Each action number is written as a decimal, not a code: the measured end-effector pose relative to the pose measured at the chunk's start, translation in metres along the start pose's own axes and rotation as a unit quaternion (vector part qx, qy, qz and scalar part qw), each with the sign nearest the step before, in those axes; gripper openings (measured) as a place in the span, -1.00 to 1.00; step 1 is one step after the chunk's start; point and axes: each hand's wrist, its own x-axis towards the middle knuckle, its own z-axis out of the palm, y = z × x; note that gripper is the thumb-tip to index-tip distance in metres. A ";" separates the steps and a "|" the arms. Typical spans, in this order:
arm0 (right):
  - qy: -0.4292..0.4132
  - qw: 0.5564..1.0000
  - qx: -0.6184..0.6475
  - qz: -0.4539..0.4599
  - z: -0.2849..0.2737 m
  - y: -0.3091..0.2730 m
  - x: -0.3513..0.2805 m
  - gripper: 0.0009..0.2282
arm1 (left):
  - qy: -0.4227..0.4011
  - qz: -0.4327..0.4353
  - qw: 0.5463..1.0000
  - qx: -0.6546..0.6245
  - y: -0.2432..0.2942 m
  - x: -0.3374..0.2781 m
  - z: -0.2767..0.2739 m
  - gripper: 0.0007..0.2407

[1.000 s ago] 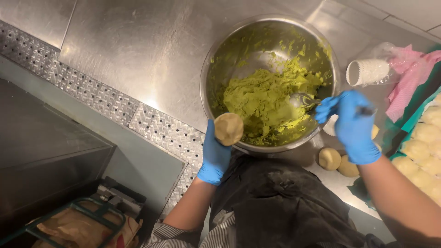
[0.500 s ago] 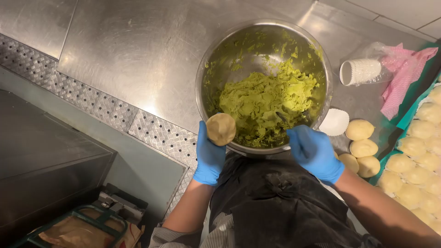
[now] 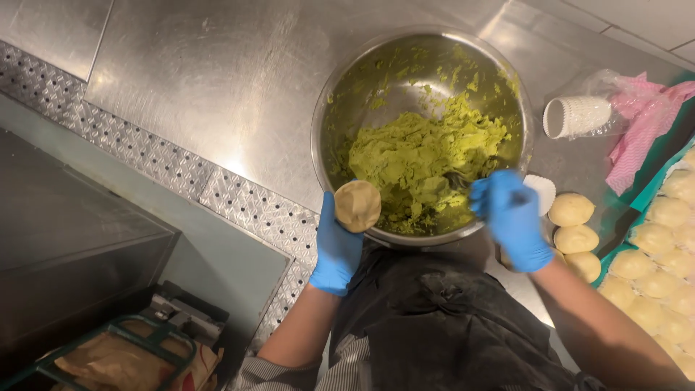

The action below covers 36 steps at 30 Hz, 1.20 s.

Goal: Filling dough portions with green paste, shaping them into buns, and placing them into paper liners on a tray.

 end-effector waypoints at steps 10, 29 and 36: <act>0.028 0.995 0.002 0.094 -0.024 -0.010 0.021 -0.77 | 0.032 0.035 0.994 -0.097 -0.015 0.026 -0.025 -0.46; -0.260 0.682 -0.643 -0.232 0.045 -0.039 0.043 -0.94 | 0.030 0.002 0.996 -0.088 -0.024 0.017 -0.014 -0.40; -0.212 0.930 -0.300 -0.017 0.004 -0.070 0.033 -0.74 | -0.071 0.000 0.997 -0.035 -0.022 0.006 0.011 -0.37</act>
